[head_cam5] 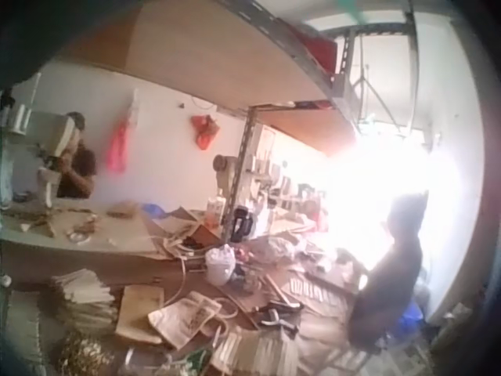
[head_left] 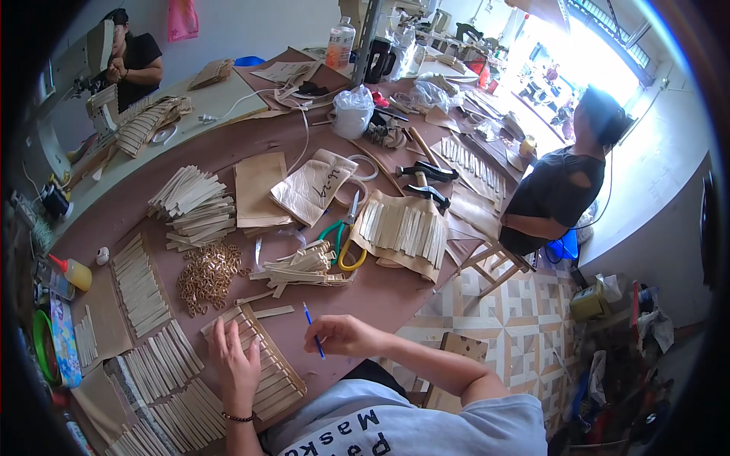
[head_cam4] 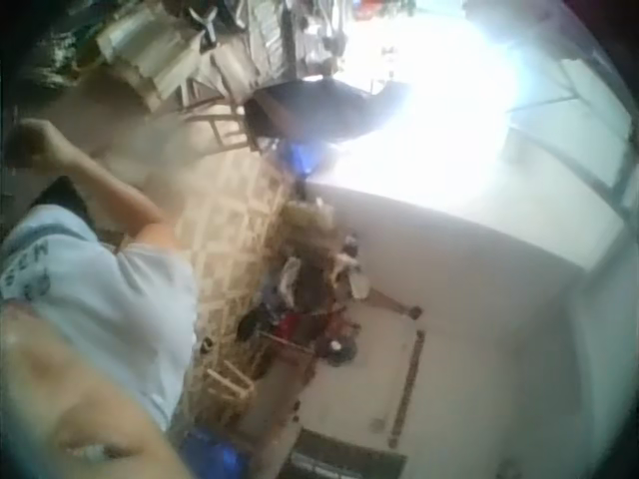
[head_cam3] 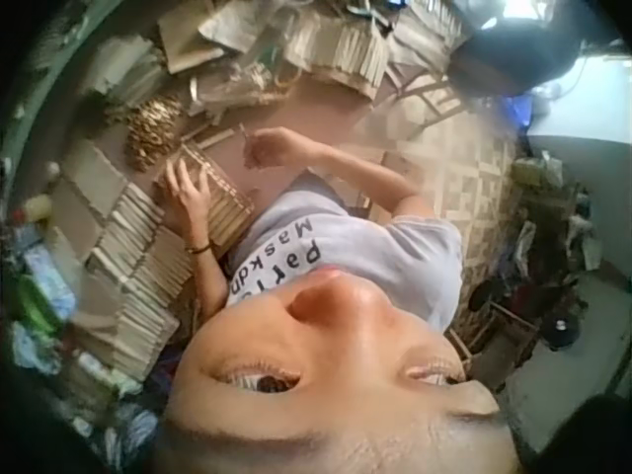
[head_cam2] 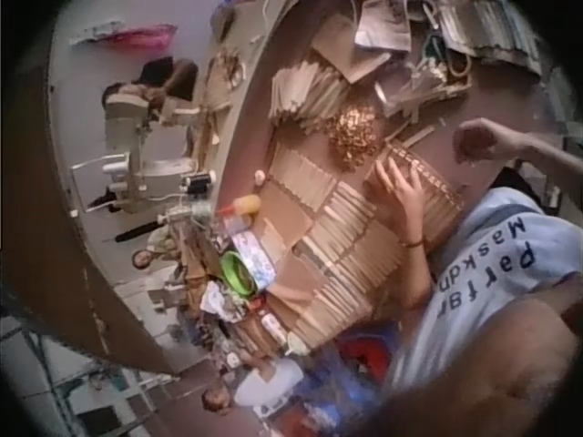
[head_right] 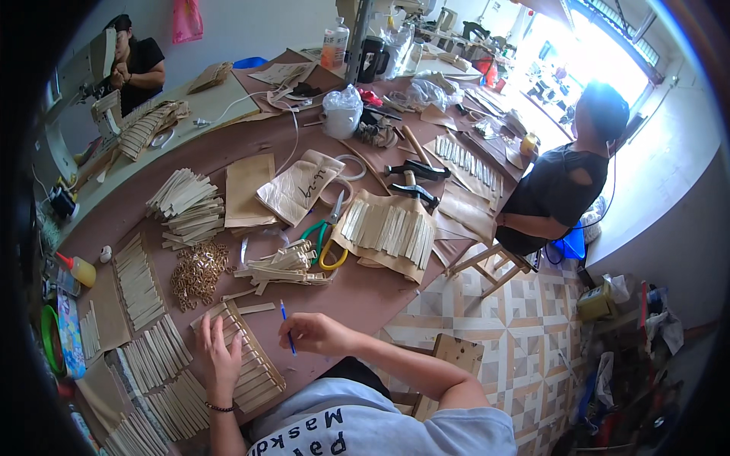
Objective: The person assembles small craft components by attaching gold-colored metal rings to beige fabric strips. They pick up a strip, slide a ring onto it, and place the finished piece onto a cardboard backing sheet. The person occasionally uses a blue pen to mark the cardboard. The workspace is cluttered with stacks of fabric strips and piles of metal rings.
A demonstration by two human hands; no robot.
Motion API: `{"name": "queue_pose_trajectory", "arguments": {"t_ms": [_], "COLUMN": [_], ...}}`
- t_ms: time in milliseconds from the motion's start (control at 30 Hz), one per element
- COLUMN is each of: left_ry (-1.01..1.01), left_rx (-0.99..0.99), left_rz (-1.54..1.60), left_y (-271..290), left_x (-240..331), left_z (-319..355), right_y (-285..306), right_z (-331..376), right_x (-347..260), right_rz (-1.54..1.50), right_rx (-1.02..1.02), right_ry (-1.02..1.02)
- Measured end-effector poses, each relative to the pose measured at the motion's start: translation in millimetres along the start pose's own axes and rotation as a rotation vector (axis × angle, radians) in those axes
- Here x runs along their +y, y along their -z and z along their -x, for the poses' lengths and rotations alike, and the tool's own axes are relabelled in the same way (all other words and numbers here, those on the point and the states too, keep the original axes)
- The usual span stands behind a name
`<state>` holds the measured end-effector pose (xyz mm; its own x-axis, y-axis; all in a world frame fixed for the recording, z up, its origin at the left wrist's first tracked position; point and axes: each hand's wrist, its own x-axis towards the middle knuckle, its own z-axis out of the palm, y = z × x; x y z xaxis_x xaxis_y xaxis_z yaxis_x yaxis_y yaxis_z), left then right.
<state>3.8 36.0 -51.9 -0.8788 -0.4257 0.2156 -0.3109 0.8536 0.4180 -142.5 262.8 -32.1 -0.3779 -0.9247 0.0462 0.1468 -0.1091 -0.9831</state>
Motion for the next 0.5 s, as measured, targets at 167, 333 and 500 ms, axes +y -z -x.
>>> {"name": "queue_pose_trajectory", "arguments": {"t_ms": [167,333,500], "left_ry": [0.063,-0.039,-0.024], "left_rx": [0.102,0.038,-0.079], "left_rz": [0.040,-0.041,-0.037], "left_y": [9,22,4], "left_x": [-15,-3,16], "left_z": [19,24,18], "right_y": [-32,-50,-44], "right_z": [-21,-32,-37], "right_x": [-5,30,33], "right_rz": [0.367,0.370,0.192], "right_rx": [0.213,0.323,0.426], "right_ry": [-0.033,0.117,0.071]}}
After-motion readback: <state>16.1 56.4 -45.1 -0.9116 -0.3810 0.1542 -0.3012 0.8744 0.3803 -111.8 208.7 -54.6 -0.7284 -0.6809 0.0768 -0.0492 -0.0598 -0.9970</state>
